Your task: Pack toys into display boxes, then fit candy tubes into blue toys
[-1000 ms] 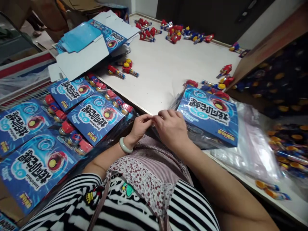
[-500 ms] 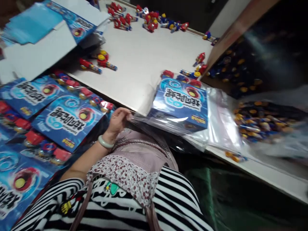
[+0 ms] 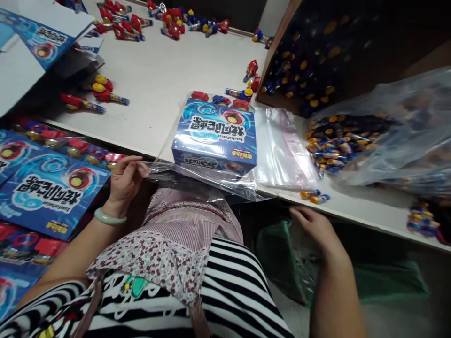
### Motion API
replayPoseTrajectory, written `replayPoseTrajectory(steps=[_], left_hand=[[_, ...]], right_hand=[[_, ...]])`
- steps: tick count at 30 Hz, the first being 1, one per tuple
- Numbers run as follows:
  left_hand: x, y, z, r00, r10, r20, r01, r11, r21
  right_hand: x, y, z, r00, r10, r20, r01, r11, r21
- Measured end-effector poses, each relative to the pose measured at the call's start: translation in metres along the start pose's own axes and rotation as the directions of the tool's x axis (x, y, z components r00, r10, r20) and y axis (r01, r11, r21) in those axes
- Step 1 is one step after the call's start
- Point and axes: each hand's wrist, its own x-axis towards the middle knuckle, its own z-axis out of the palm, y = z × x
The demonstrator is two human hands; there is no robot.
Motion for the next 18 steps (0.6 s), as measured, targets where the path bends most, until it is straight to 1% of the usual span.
replayPoseTrajectory(steps=[2, 3, 4, 6, 7, 9, 10, 11, 12, 13, 14, 15, 16, 17, 18], left_hand=[[0.002, 0.004, 0.000, 0.999, -0.034, 0.017, 0.034, 0.999, 0.015], [0.001, 0.008, -0.003, 0.998, -0.059, 0.020, 0.058, 0.998, 0.025], [-0.001, 0.013, -0.007, 0.997, -0.079, 0.025, 0.078, 0.996, 0.044], [-0.013, 0.028, -0.021, 0.992, -0.106, 0.061, 0.097, 0.986, 0.135], [-0.021, 0.035, -0.030, 0.987, -0.124, 0.099, 0.102, 0.975, 0.198], [-0.041, 0.048, -0.048, 0.966, -0.197, 0.167, 0.145, 0.949, 0.280], [-0.049, 0.051, -0.055, 0.958, -0.238, 0.162, 0.190, 0.946, 0.263], [-0.056, 0.052, -0.060, 0.954, -0.275, 0.123, 0.247, 0.947, 0.204], [-0.060, 0.051, -0.063, 0.945, -0.321, 0.066, 0.312, 0.943, 0.118], [-0.061, 0.047, -0.062, 0.922, -0.386, 0.015, 0.386, 0.922, 0.028], [-0.059, 0.041, -0.059, 0.879, -0.477, 0.001, 0.477, 0.878, -0.046], [-0.055, 0.035, -0.054, 0.811, -0.584, 0.041, 0.585, 0.806, -0.090], [-0.050, 0.029, -0.047, 0.719, -0.685, 0.119, 0.695, 0.711, -0.105], [-0.044, 0.023, -0.039, 0.626, -0.753, 0.205, 0.779, 0.618, -0.106], [-0.037, 0.019, -0.030, 0.563, -0.779, 0.275, 0.824, 0.554, -0.118]], right_hand=[[0.008, -0.013, 0.024, 0.995, -0.098, 0.015, 0.094, 0.977, 0.192], [0.010, -0.023, 0.034, 0.988, -0.151, -0.011, 0.149, 0.954, 0.261], [0.008, -0.032, 0.042, 0.979, -0.198, -0.048, 0.203, 0.938, 0.280], [-0.004, -0.043, 0.047, 0.943, -0.324, -0.078, 0.333, 0.925, 0.184], [-0.014, -0.042, 0.046, 0.915, -0.399, -0.055, 0.403, 0.908, 0.117], [-0.037, -0.028, 0.039, 0.848, -0.528, 0.035, 0.527, 0.849, 0.042], [-0.047, -0.019, 0.037, 0.831, -0.554, 0.043, 0.552, 0.832, 0.045], [-0.055, -0.009, 0.036, 0.837, -0.548, -0.009, 0.547, 0.834, 0.079], [-0.059, -0.002, 0.037, 0.864, -0.491, -0.114, 0.503, 0.853, 0.140], [-0.058, 0.002, 0.041, 0.902, -0.379, -0.208, 0.422, 0.875, 0.235], [-0.053, 0.003, 0.046, 0.946, -0.231, -0.228, 0.302, 0.884, 0.357], [-0.045, 0.001, 0.053, 0.987, -0.082, -0.141, 0.140, 0.869, 0.474], [-0.035, -0.004, 0.061, 0.999, 0.031, 0.040, -0.049, 0.833, 0.552], [-0.023, -0.011, 0.068, 0.958, 0.091, 0.273, -0.236, 0.791, 0.564], [-0.012, -0.019, 0.074, 0.869, 0.104, 0.484, -0.386, 0.754, 0.532]])
